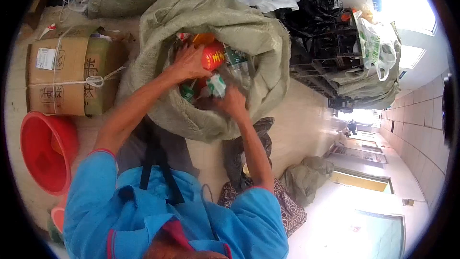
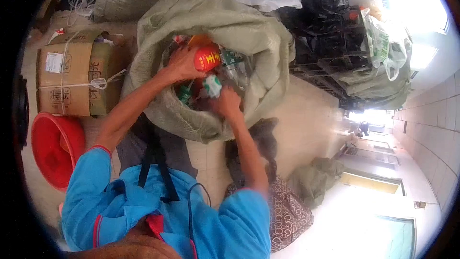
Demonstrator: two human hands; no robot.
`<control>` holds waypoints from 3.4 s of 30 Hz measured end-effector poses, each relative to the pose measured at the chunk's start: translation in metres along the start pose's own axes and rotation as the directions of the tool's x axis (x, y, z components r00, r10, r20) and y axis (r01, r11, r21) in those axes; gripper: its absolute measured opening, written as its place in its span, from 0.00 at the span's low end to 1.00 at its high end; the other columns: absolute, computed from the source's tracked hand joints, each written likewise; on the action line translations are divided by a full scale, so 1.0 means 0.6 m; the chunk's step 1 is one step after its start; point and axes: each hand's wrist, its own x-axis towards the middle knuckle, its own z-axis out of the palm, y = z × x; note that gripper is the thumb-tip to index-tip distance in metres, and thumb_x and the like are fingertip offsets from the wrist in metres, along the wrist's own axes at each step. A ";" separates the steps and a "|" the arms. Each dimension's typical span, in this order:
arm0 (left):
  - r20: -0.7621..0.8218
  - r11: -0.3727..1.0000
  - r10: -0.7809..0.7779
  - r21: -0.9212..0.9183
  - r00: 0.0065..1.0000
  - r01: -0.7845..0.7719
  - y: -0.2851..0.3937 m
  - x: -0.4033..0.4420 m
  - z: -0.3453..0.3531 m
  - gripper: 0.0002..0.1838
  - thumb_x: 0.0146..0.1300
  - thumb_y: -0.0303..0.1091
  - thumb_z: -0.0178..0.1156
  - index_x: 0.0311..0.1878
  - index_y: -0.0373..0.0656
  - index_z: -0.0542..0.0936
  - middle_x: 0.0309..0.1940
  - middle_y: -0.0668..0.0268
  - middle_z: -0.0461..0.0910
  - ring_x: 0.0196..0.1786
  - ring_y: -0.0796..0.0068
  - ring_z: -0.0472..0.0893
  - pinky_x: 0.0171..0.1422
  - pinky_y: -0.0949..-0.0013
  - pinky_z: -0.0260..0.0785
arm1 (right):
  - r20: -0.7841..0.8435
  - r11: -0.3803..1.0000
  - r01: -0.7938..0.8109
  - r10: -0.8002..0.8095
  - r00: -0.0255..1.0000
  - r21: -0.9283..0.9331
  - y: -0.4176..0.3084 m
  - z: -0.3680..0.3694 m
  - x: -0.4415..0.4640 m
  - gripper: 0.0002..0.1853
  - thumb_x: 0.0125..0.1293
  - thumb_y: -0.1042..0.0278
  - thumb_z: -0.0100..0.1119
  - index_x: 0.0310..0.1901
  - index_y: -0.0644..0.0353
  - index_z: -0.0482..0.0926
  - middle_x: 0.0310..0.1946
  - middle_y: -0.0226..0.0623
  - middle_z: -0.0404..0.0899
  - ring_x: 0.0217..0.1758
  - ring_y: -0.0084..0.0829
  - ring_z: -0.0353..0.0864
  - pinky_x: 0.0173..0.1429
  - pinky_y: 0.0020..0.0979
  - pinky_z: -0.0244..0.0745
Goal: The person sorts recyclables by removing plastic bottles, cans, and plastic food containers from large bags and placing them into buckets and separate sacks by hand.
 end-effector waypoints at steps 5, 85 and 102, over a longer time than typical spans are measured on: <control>-0.038 1.000 -0.022 -0.020 0.999 0.021 0.042 -0.074 -0.064 0.51 0.34 0.59 0.72 0.61 0.37 0.67 0.55 0.45 0.71 0.59 0.46 0.70 0.63 0.53 0.64 | -0.091 0.998 0.045 -0.040 0.995 0.054 0.017 -0.027 -0.107 0.35 0.42 0.54 0.72 0.50 0.67 0.72 0.60 0.60 0.64 0.61 0.53 0.68 0.58 0.44 0.69; -0.215 -0.127 -0.419 -0.948 -0.882 0.291 -0.172 -1.632 0.240 0.47 0.36 0.63 0.71 0.56 0.39 0.73 0.48 0.51 0.79 0.52 0.53 0.79 0.55 0.58 0.70 | -0.383 0.300 0.509 -0.390 0.837 0.807 -0.002 0.030 -0.112 0.37 0.47 0.53 0.71 0.55 0.71 0.71 0.49 0.47 0.76 0.53 0.37 0.75 0.56 0.39 0.70; -0.602 0.347 -0.383 -0.796 -0.700 0.495 -0.137 -1.416 0.106 0.26 0.60 0.49 0.60 0.54 0.38 0.77 0.42 0.54 0.80 0.43 0.65 0.80 0.49 0.62 0.73 | -0.020 0.236 0.326 -0.783 0.622 0.916 -0.097 0.043 -0.184 0.42 0.44 0.49 0.74 0.56 0.72 0.70 0.49 0.47 0.76 0.55 0.38 0.75 0.57 0.38 0.71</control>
